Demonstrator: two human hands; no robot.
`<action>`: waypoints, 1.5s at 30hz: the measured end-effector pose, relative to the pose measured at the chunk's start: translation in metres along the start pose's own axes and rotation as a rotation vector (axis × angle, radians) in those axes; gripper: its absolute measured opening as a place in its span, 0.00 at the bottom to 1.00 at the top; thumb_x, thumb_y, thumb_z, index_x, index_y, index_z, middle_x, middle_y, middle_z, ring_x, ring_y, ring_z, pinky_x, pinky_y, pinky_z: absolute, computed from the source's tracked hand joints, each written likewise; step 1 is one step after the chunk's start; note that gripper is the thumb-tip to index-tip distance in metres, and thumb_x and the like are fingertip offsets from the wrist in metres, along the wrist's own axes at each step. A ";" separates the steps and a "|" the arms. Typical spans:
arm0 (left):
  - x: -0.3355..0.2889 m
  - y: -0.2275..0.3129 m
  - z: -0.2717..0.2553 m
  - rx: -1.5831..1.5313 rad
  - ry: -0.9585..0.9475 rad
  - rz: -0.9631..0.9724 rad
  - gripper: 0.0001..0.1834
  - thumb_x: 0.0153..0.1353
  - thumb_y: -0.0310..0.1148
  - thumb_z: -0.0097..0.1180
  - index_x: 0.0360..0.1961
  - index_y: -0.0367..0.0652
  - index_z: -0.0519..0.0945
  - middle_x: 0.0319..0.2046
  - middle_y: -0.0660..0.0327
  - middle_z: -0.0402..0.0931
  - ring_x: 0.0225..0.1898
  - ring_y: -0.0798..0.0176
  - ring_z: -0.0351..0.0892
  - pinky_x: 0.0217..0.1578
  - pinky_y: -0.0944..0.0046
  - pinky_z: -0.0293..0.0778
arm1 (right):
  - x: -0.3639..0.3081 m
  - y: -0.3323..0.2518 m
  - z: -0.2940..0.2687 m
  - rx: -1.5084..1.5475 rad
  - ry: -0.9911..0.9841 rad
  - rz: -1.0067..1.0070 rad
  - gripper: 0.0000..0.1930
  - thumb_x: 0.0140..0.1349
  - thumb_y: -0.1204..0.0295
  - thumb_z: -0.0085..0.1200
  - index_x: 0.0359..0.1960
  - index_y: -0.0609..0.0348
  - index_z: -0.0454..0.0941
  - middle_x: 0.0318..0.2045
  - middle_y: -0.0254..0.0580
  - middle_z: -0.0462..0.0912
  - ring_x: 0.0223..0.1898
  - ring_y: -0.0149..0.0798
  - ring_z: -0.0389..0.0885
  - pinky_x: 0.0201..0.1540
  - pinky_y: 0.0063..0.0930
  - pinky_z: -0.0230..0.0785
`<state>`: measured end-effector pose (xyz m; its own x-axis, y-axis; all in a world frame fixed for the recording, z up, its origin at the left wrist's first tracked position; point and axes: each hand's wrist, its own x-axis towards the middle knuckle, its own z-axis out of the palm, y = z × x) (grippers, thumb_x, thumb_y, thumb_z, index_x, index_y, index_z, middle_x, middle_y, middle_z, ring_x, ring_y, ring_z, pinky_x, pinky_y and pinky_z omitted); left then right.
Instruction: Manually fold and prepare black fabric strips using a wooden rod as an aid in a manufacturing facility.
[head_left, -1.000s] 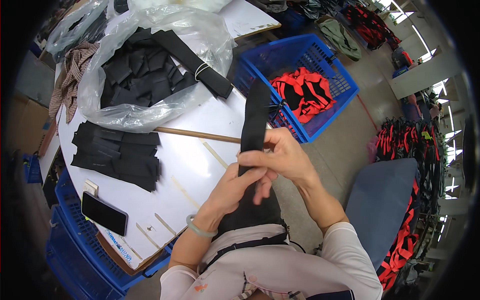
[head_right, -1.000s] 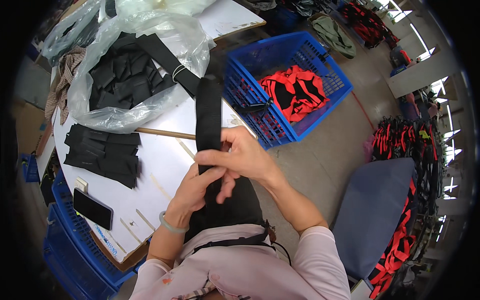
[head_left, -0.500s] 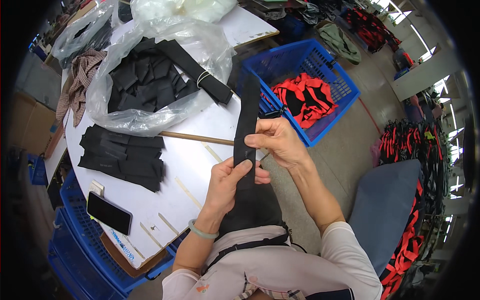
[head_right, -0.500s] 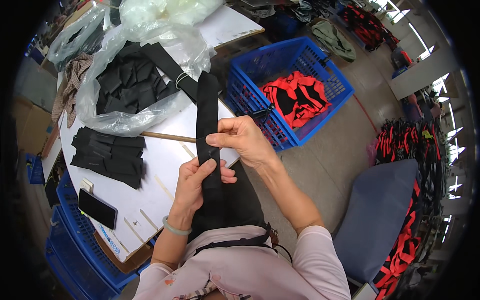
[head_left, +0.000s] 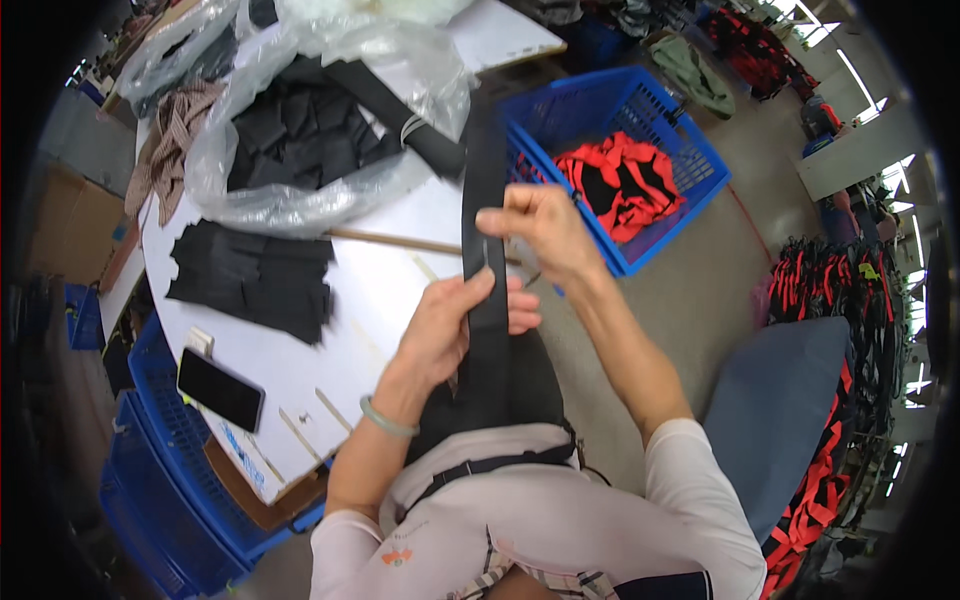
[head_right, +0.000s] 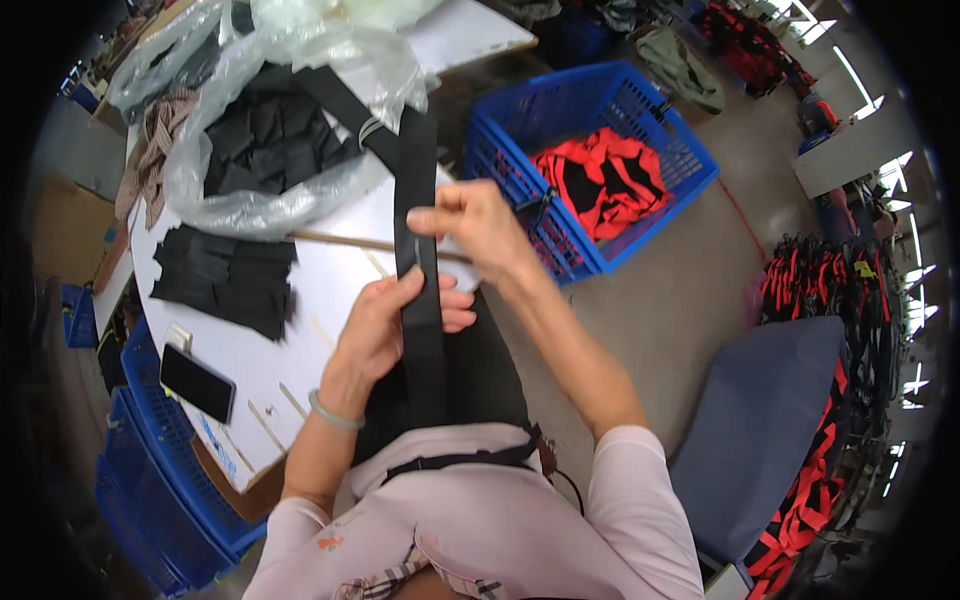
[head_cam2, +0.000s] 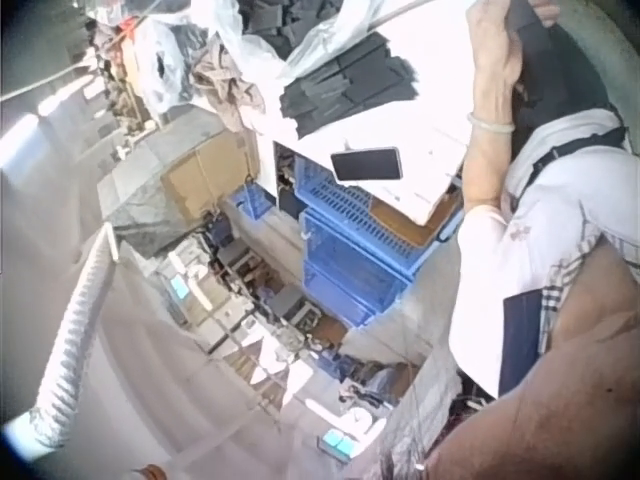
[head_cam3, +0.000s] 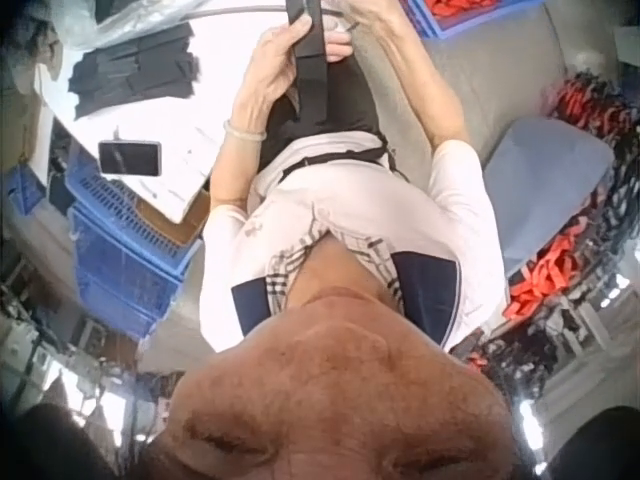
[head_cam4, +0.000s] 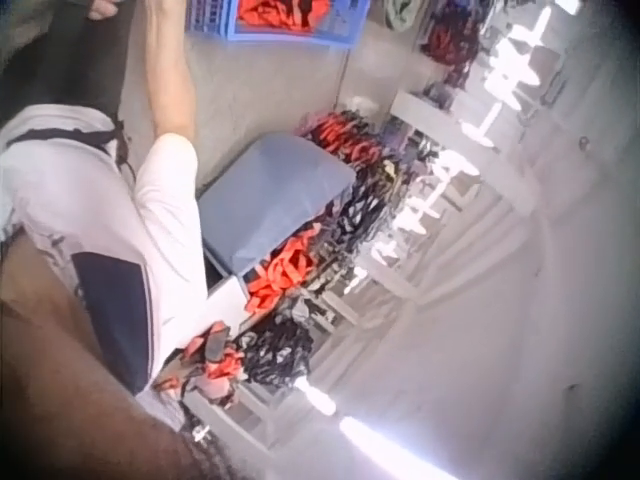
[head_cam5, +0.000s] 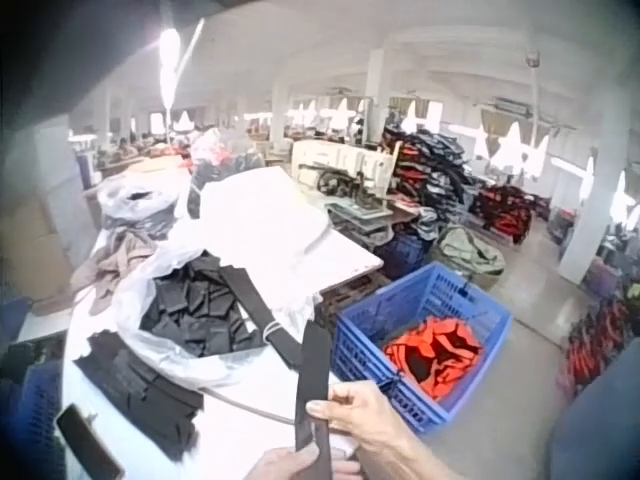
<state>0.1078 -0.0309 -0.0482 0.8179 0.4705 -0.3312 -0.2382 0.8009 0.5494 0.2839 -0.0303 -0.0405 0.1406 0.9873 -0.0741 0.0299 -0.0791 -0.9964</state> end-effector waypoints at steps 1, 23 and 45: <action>0.000 0.003 -0.002 -0.019 -0.060 -0.023 0.19 0.65 0.35 0.47 0.47 0.25 0.70 0.39 0.42 0.77 0.39 0.50 0.81 0.40 0.58 0.78 | 0.005 -0.003 -0.002 0.061 -0.029 0.008 0.05 0.52 0.76 0.60 0.24 0.64 0.78 0.22 0.31 0.78 0.24 0.22 0.72 0.30 0.18 0.65; -0.080 0.009 -0.028 0.171 0.472 0.692 0.08 0.63 0.30 0.48 0.38 0.35 0.70 0.25 0.53 0.78 0.22 0.62 0.80 0.25 0.68 0.78 | 0.036 -0.028 0.104 0.478 -0.237 0.009 0.07 0.58 0.75 0.56 0.35 0.67 0.79 0.27 0.37 0.80 0.25 0.23 0.75 0.32 0.14 0.69; -0.088 0.085 -0.171 0.421 0.988 0.914 0.34 0.63 0.32 0.50 0.65 0.40 0.50 0.14 0.61 0.71 0.10 0.71 0.67 0.12 0.72 0.65 | 0.043 0.026 0.067 0.253 -0.094 0.163 0.08 0.59 0.73 0.54 0.35 0.67 0.79 0.24 0.39 0.80 0.21 0.23 0.73 0.27 0.14 0.67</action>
<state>-0.0739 0.0596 -0.1040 -0.2795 0.9595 -0.0350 -0.1613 -0.0110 0.9868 0.2242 0.0190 -0.0724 0.0312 0.9737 -0.2255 -0.2340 -0.2123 -0.9488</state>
